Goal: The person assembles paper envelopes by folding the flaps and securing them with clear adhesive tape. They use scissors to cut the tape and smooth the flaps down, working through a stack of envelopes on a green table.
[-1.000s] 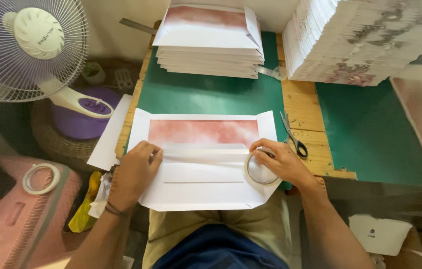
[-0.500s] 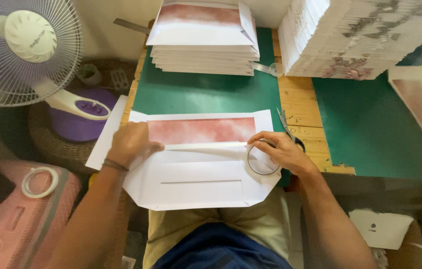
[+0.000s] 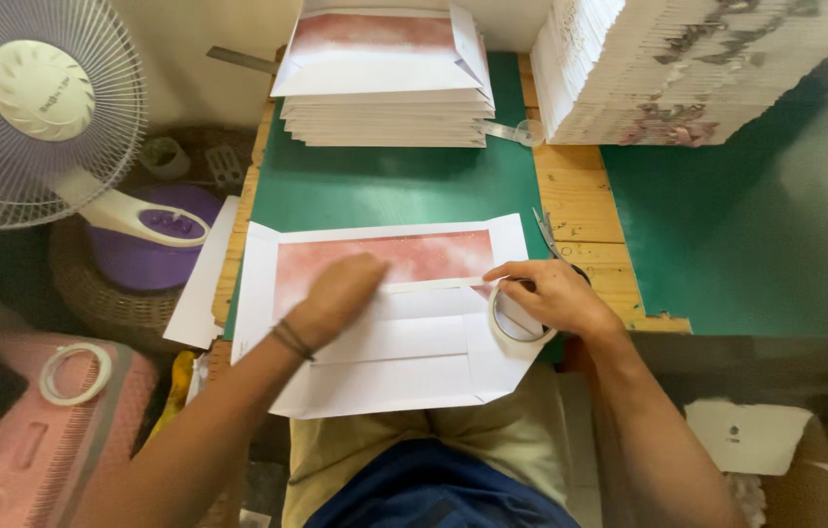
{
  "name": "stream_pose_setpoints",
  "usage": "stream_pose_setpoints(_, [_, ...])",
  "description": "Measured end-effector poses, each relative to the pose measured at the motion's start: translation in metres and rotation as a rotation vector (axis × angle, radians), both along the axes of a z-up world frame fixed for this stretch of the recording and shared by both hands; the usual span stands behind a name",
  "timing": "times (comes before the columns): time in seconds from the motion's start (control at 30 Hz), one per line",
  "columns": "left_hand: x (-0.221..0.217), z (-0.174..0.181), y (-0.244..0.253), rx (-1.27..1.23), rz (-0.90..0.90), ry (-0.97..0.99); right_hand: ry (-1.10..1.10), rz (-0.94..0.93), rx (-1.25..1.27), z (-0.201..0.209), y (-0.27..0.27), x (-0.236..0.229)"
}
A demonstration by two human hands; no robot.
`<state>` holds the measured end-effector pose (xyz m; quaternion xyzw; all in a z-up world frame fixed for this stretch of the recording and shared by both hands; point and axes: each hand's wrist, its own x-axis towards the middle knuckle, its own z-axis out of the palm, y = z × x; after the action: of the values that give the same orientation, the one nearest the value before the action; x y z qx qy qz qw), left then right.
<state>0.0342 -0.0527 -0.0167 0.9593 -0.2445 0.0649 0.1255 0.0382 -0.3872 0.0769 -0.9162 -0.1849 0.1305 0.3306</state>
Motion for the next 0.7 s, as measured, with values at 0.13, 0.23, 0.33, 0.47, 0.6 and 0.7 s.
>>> stream_pose_setpoints(0.13, [0.015, 0.011, -0.078, -0.165, -0.281, 0.100, -0.207, 0.082, 0.019, 0.003, 0.003, -0.006])
stream_pose_setpoints(0.23, [0.012, 0.033, -0.100, -0.331, -0.373, 0.027, -0.090, 0.202, 0.301, 0.007, -0.011, -0.006])
stream_pose_setpoints(0.33, [0.010, 0.032, -0.108, -0.391, -0.262, 0.110, 0.018, 0.065, 0.393, 0.004, -0.036, 0.001])
stream_pose_setpoints(0.47, [0.017, 0.007, -0.094, -0.660, -0.070, 0.240, -0.241, -0.231, -0.247, -0.006, -0.053, 0.007])
stream_pose_setpoints(0.6, [0.027, -0.011, -0.064, -0.717, -0.023, 0.136, -0.281, -0.188, -0.349, -0.021, -0.058, 0.008])
stream_pose_setpoints(0.7, [0.027, -0.005, -0.047, -0.825, 0.093, 0.329, -0.309, -0.038, -0.410, -0.026, -0.059, 0.009])
